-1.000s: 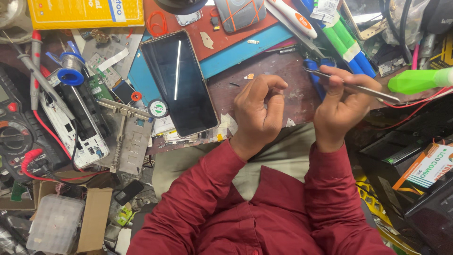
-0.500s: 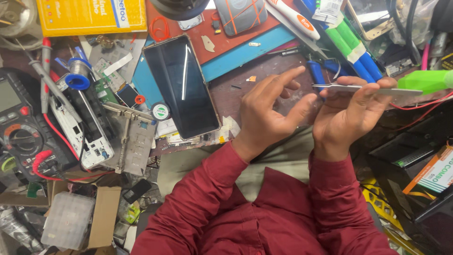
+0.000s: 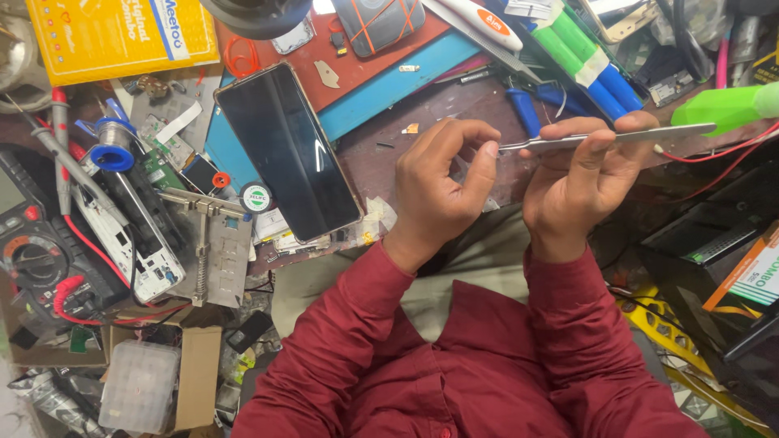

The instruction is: The person uses tweezers to peel a protective liner from a small adhesive film and then folds the film. The person handles the film and tweezers throughout the clip.

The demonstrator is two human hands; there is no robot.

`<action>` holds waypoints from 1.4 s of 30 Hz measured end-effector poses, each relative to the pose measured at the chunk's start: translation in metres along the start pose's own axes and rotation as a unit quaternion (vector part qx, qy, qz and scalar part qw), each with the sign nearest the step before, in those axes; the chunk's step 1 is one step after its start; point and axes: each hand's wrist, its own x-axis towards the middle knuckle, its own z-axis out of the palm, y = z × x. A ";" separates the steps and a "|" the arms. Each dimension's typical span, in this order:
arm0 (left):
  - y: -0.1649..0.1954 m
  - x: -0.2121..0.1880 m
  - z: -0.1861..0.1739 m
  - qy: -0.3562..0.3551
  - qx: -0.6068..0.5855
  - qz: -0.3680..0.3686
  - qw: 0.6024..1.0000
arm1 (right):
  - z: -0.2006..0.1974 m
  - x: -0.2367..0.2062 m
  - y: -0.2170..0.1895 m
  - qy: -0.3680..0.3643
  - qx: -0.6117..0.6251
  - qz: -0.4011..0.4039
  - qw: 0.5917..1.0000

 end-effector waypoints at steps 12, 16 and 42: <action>0.002 -0.002 -0.005 0.000 0.016 -0.009 1.000 | 0.005 -0.004 0.001 -0.004 -0.007 0.000 1.000; 0.001 0.000 -0.006 0.003 0.027 0.001 1.000 | 0.005 -0.003 0.003 -0.007 -0.010 -0.003 1.000; -0.002 0.009 -0.005 -0.009 0.081 0.068 0.994 | 0.002 -0.002 0.010 0.049 -0.030 -0.041 0.998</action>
